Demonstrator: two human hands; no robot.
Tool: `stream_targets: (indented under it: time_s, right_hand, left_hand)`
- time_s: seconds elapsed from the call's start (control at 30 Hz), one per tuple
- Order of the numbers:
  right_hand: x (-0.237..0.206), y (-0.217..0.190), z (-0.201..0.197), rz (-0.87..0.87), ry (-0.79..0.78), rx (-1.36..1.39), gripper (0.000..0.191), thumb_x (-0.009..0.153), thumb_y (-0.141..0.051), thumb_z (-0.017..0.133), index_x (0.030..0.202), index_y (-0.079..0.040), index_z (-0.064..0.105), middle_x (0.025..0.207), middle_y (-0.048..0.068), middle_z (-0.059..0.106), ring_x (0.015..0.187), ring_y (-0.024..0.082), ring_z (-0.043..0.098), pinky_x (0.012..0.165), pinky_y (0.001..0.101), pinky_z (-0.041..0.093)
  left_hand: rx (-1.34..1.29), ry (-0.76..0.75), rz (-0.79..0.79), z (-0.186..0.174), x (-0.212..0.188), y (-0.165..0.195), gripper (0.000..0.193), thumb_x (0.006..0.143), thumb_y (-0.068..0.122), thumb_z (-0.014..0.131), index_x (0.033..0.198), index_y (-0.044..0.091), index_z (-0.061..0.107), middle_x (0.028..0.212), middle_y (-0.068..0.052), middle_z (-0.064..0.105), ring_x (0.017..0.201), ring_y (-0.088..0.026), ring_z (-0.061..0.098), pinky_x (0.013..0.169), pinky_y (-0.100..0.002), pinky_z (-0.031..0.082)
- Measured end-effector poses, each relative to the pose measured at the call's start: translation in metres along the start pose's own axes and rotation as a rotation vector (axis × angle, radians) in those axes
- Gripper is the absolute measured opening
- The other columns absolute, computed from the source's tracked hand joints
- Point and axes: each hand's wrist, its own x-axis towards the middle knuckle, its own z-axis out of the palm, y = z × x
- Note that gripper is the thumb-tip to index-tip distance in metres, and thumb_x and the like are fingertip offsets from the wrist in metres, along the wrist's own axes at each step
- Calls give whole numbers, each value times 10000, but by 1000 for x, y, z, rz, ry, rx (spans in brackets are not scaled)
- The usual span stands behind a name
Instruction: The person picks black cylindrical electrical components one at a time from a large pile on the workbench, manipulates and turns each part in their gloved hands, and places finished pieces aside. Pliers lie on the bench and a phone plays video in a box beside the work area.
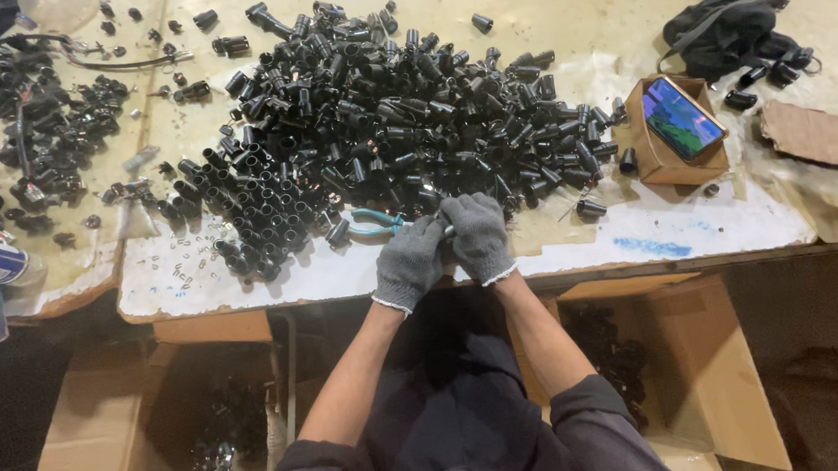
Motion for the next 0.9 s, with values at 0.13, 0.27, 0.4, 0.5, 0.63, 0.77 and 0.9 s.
stream_targets:
  time_s: [0.13, 0.27, 0.4, 0.5, 0.63, 0.77, 0.9]
  right_hand:
    - [2, -1, 1, -10, 0, -20, 208, 778, -60, 667, 980, -105, 645, 866, 75, 635, 875, 307, 618, 814, 443, 470]
    - [2, -1, 1, -2, -23, -13, 193, 777, -58, 665, 961, -109, 637, 850, 78, 620, 868, 314, 607, 808, 452, 467]
    - [1, 1, -1, -7, -15, -4, 190, 789, -59, 660, 972, -105, 635, 845, 82, 609, 861, 319, 597, 794, 461, 457]
    - [2, 2, -2, -19, 6, -8, 178, 782, -88, 675, 952, -108, 626, 829, 87, 596, 851, 326, 593, 777, 465, 451]
    - [1, 4, -6, -18, 2, -4, 162, 795, -98, 679, 949, -111, 632, 820, 85, 591, 836, 318, 590, 770, 455, 452]
    - [-1, 10, -11, -17, 43, 17, 149, 824, -104, 666, 970, -110, 640, 832, 62, 604, 830, 287, 595, 783, 433, 465]
    - [-3, 13, -15, -18, 31, 0, 162, 821, -109, 657, 982, -101, 646, 837, 62, 603, 833, 282, 595, 785, 425, 471]
  left_hand:
    - [-2, -9, -21, 1, -1, -2, 312, 837, 91, 649, 1147, 74, 680, 1118, -133, 714, 922, -328, 698, 764, -422, 582]
    - [4, 11, -15, 2, -1, -4, 331, 830, 93, 647, 1160, 72, 678, 1152, -141, 713, 946, -329, 701, 790, -421, 584]
    - [-19, -1, -21, 6, -1, -3, 336, 857, 128, 675, 1185, 56, 681, 1169, -154, 713, 931, -339, 697, 773, -432, 576]
    - [-12, 26, 7, 9, -1, -3, 357, 848, 122, 668, 1200, 63, 687, 1163, -146, 712, 946, -342, 698, 799, -426, 581]
    - [24, 32, -8, 13, -2, 1, 307, 867, 132, 673, 1168, 74, 697, 1158, -135, 717, 921, -328, 702, 776, -422, 578]
    - [60, -32, -35, 19, -2, 5, 281, 876, 115, 663, 1154, 95, 705, 1140, -101, 726, 917, -315, 708, 764, -422, 580]
    - [113, -113, -38, 23, -2, 5, 303, 860, 113, 669, 1161, 95, 700, 1136, -106, 730, 890, -319, 702, 745, -424, 576]
